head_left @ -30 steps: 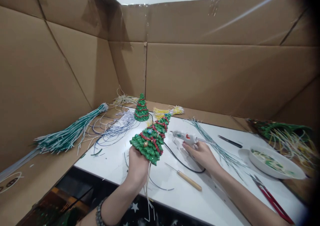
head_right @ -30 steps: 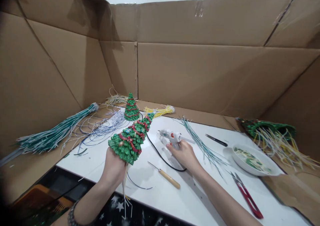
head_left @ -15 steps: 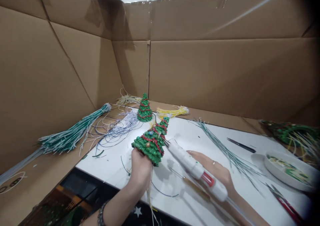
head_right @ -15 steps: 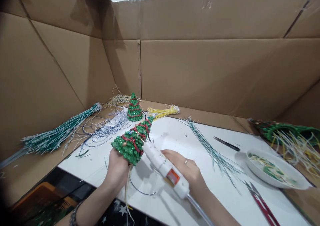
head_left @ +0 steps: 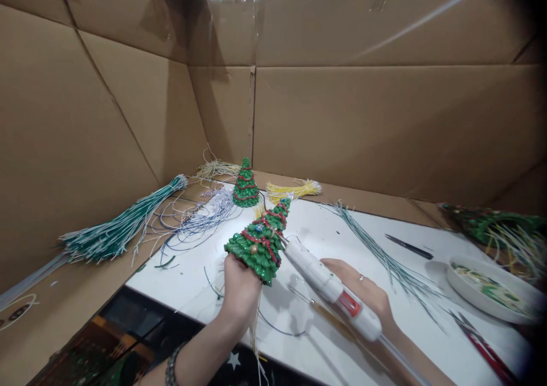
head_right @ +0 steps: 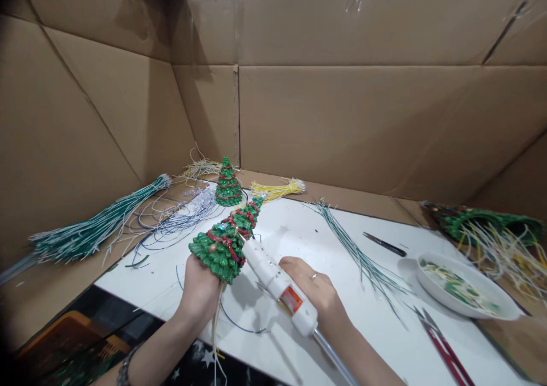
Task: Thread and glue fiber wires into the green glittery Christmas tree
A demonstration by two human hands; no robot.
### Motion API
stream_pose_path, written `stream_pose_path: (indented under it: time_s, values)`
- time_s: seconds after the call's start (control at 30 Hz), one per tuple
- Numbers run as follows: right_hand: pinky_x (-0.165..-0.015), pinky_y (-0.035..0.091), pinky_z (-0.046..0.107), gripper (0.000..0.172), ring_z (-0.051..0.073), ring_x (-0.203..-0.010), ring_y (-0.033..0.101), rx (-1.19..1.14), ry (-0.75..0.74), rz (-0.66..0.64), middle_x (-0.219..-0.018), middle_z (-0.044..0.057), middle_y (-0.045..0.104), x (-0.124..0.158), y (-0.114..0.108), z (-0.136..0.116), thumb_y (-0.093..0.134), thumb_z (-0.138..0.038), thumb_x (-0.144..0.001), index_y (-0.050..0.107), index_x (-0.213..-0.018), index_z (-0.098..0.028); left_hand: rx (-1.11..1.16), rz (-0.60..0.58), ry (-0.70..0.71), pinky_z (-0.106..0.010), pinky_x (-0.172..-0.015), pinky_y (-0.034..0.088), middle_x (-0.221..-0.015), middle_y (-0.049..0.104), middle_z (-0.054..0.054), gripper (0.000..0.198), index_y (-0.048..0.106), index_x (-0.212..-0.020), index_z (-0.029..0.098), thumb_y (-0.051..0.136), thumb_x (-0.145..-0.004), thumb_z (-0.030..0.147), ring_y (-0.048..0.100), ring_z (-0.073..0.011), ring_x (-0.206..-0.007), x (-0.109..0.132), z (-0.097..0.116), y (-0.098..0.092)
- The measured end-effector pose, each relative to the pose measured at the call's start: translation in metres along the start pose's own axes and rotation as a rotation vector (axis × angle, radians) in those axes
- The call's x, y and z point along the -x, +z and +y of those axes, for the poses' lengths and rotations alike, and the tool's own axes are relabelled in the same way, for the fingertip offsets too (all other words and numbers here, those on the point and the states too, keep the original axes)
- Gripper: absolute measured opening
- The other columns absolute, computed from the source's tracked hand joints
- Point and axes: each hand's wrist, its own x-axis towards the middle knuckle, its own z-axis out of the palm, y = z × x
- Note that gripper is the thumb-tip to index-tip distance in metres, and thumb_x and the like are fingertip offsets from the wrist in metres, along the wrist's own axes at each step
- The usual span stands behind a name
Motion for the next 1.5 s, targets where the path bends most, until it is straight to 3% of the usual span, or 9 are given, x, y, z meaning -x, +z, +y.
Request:
stream_pose_path:
  time_s: [0.2,0.53,0.97,1.1,1.27,1.5]
  values:
    - [-0.065,0.055,0.021,0.028,0.015,-0.081,0.072,0.038,0.035,-0.024,-0.091,0.006,0.073,0.002,0.0007,0.0044,0.032,-0.027,-0.099,0.06,-0.095,-0.022,0.001,-0.015,0.003,-0.027,-0.068,0.052,-0.087,0.072,-0.005,0.026,0.067,-0.1,0.014,0.071,-0.075,0.018,0.065,-0.0164,-0.077,0.0008,0.0022,0.0015]
    - [-0.065,0.055,0.022,0.03,0.016,-0.083,0.072,0.113,0.03,-0.022,-0.093,0.005,0.074,0.0055,0.0012,0.0075,0.032,-0.021,-0.098,0.062,-0.095,-0.023,0.005,-0.006,0.012,-0.028,-0.07,0.052,-0.083,0.072,-0.004,0.02,0.069,-0.095,0.014,0.069,-0.075,0.016,0.065,-0.0159,-0.074,0.0007,0.0024,0.0014]
    - [-0.057,0.051,0.023,0.025,0.016,-0.07,0.07,0.111,0.013,-0.01,-0.087,0.003,0.074,0.0033,-0.0012,0.006,0.037,-0.018,-0.092,0.061,-0.088,-0.023,0.036,0.007,0.018,-0.029,-0.071,0.053,-0.084,0.073,-0.006,0.019,0.07,-0.09,0.013,0.073,-0.072,0.018,0.065,-0.0169,-0.075,0.0003,0.0029,0.0014]
    - [-0.056,0.05,0.023,0.027,0.014,-0.064,0.068,0.11,0.032,-0.016,-0.088,0.003,0.073,0.0041,-0.0011,0.0058,0.034,-0.019,-0.095,0.061,-0.091,-0.024,0.012,0.01,0.009,-0.029,-0.07,0.053,-0.084,0.073,-0.006,0.024,0.071,-0.093,0.013,0.075,-0.07,0.017,0.066,-0.0171,-0.073,0.0007,0.0026,0.0002]
    - [-0.051,0.046,0.025,0.021,0.013,-0.054,0.062,0.133,0.006,-0.006,-0.087,0.001,0.073,0.005,-0.0012,0.0073,0.039,-0.021,-0.095,0.06,-0.091,-0.024,0.01,0.007,0.024,-0.029,-0.072,0.053,-0.089,0.074,-0.008,0.021,0.07,-0.097,0.012,0.07,-0.077,0.02,0.066,-0.0164,-0.075,0.0012,0.0027,-0.0012]
    - [-0.052,0.047,0.026,0.022,0.015,-0.056,0.064,0.117,-0.016,-0.004,-0.085,0.001,0.073,0.0018,-0.0035,0.0052,0.037,-0.024,-0.097,0.058,-0.088,-0.025,0.012,-0.002,0.058,-0.03,-0.077,0.054,-0.097,0.074,-0.009,0.026,0.069,-0.104,0.014,0.07,-0.079,0.019,0.067,-0.0195,-0.088,0.0003,0.0024,0.0]
